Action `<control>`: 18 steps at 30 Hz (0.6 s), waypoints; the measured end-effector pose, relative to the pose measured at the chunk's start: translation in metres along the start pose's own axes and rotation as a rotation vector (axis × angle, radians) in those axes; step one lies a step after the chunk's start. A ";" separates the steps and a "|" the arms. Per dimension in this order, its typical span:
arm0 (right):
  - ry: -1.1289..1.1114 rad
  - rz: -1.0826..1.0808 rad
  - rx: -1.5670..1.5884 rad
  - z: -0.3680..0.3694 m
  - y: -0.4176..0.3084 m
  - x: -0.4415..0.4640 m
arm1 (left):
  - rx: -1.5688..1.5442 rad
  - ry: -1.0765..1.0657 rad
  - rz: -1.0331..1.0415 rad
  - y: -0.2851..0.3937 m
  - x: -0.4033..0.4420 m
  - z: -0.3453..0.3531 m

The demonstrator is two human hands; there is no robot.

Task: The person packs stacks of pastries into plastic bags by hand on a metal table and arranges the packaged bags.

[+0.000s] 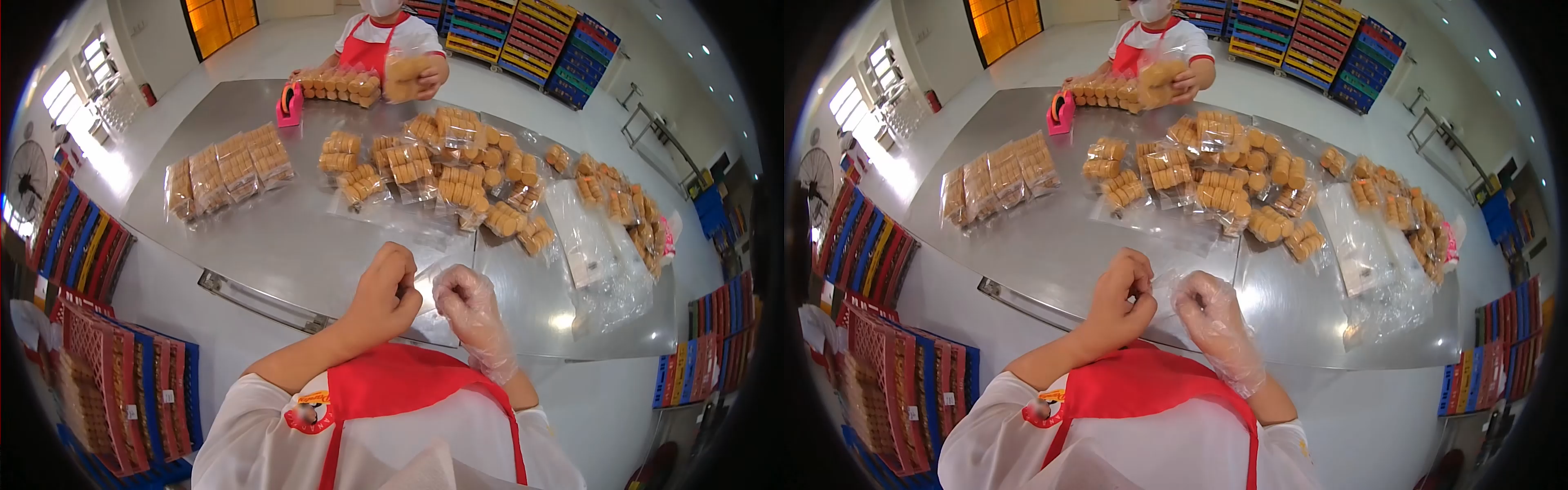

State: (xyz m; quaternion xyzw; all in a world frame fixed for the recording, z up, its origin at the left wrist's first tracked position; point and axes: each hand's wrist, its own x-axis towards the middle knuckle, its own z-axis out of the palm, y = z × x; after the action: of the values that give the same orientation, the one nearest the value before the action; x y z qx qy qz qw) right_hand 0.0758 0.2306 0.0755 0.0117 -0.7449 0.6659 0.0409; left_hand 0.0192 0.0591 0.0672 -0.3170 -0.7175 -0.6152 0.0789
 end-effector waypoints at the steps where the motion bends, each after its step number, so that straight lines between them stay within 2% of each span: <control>1: 0.042 0.064 0.004 0.001 0.000 0.000 | 0.034 0.011 0.058 -0.001 0.001 -0.001; 3: 0.101 0.083 -0.031 0.003 -0.006 0.001 | 0.104 0.031 0.170 -0.002 0.002 -0.003; 6: 0.252 0.060 -0.184 0.006 -0.006 0.006 | 0.127 -0.177 0.204 -0.011 0.002 -0.015; 8: 0.337 0.013 -0.267 0.005 -0.002 0.010 | 0.122 -0.171 0.171 -0.013 -0.001 -0.018; 11: 0.416 0.074 -0.122 0.000 -0.002 0.013 | -0.007 -0.073 0.127 -0.027 -0.002 -0.024; 12: 0.414 0.107 -0.089 0.000 -0.006 0.013 | -0.070 -0.030 0.115 -0.030 -0.001 -0.028; 15: 0.401 0.105 -0.016 0.000 -0.005 0.012 | -0.156 -0.115 0.086 -0.033 0.005 -0.047; 18: 0.336 0.046 -0.074 0.008 -0.016 0.011 | -0.082 -0.123 0.086 -0.030 0.010 -0.063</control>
State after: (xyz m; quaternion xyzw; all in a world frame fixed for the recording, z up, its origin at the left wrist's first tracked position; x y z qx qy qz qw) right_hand 0.0655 0.2213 0.0909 -0.1184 -0.7516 0.6313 0.1499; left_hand -0.0226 0.0029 0.0619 -0.3877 -0.6810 -0.6194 0.0478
